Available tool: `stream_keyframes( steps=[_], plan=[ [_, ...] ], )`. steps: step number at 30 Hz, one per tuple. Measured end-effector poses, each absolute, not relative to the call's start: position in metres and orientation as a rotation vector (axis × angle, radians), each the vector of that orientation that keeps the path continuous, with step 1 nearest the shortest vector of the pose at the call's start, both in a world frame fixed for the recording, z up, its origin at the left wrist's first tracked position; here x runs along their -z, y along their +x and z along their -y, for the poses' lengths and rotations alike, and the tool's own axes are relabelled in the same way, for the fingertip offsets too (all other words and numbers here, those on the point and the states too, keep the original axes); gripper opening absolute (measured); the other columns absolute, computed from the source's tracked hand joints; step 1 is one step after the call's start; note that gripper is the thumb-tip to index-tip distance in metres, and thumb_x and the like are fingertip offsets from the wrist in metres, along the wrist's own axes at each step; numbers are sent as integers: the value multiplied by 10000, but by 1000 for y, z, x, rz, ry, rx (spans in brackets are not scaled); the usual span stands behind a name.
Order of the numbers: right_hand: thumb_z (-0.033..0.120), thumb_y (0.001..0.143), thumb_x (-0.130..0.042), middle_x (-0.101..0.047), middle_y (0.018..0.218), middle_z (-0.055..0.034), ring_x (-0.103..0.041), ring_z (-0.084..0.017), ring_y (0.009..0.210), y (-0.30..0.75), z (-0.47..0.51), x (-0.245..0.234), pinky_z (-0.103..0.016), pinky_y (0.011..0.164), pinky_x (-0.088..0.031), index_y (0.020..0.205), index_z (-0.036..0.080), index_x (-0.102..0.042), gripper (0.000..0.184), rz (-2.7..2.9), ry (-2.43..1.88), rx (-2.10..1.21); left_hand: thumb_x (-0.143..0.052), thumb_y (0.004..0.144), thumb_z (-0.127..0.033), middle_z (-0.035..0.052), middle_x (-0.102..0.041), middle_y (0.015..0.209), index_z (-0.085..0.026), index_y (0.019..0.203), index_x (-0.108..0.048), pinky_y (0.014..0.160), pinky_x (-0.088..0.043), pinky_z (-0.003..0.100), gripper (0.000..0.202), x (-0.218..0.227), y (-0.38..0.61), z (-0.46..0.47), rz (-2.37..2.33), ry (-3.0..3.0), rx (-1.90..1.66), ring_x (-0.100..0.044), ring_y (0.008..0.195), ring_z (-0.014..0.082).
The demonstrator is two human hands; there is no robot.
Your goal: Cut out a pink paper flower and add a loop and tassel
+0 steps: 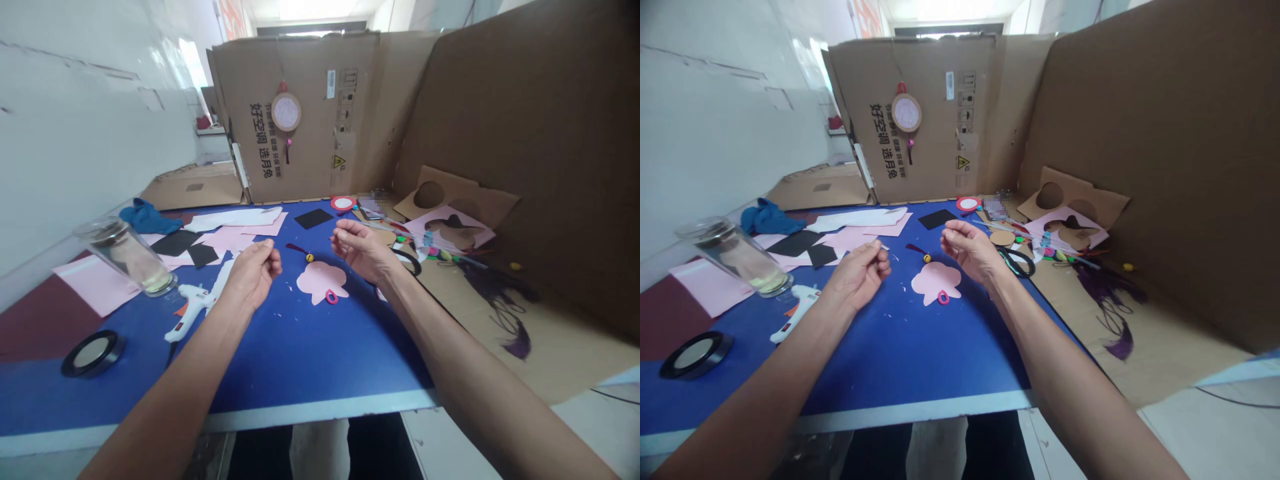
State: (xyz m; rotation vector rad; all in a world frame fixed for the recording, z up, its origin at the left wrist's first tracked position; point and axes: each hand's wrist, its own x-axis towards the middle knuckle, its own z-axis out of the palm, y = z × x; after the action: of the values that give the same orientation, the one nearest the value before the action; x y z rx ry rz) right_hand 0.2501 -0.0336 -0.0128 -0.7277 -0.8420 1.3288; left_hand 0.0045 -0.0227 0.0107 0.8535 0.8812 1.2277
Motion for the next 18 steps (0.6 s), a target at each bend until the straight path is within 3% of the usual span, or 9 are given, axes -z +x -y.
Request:
stream_keyframes(
  steps=[6, 12, 15, 18],
  plan=[
    [493, 670, -1018, -582, 672, 73, -518, -103, 607, 240, 36, 19, -251, 621, -494, 770, 239, -657, 453, 965, -748, -1253, -767, 997, -395, -53, -543, 619, -210, 777, -503, 490, -379, 199, 390, -10, 38, 10, -767, 834, -1237, -445, 485, 69],
    [521, 641, -1024, -586, 683, 53, -497, -112, 615, 237, 38, 19, -254, 590, -456, 757, 235, -666, 473, 1007, -785, -1246, -821, 930, -532, -59, -515, 568, -223, 726, -465, 467, -338, 218, 513, 11, 40, 6, -818, 855, -1228, -407, 457, 74],
    [618, 690, -982, -592, 698, 41, -497, -115, 606, 230, 42, 15, -260, 573, -452, 756, 234, -652, 511, 987, -789, -1284, -820, 936, -475, -28, -580, 593, -216, 699, -500, 497, -365, 230, 475, 15, 42, 11, -838, 953, -1225, -455, 483, 81],
    [717, 766, -897, -543, 670, 46, -468, -122, 577, 229, 44, 10, -267, 533, -429, 745, 250, -602, 553, 963, -817, -1243, -812, 912, -267, 14, -698, 703, -204, 782, -627, 574, -434, 241, 235, 19, 44, 17, -851, 1124, -1166, -559, 559, 103]
  ],
)
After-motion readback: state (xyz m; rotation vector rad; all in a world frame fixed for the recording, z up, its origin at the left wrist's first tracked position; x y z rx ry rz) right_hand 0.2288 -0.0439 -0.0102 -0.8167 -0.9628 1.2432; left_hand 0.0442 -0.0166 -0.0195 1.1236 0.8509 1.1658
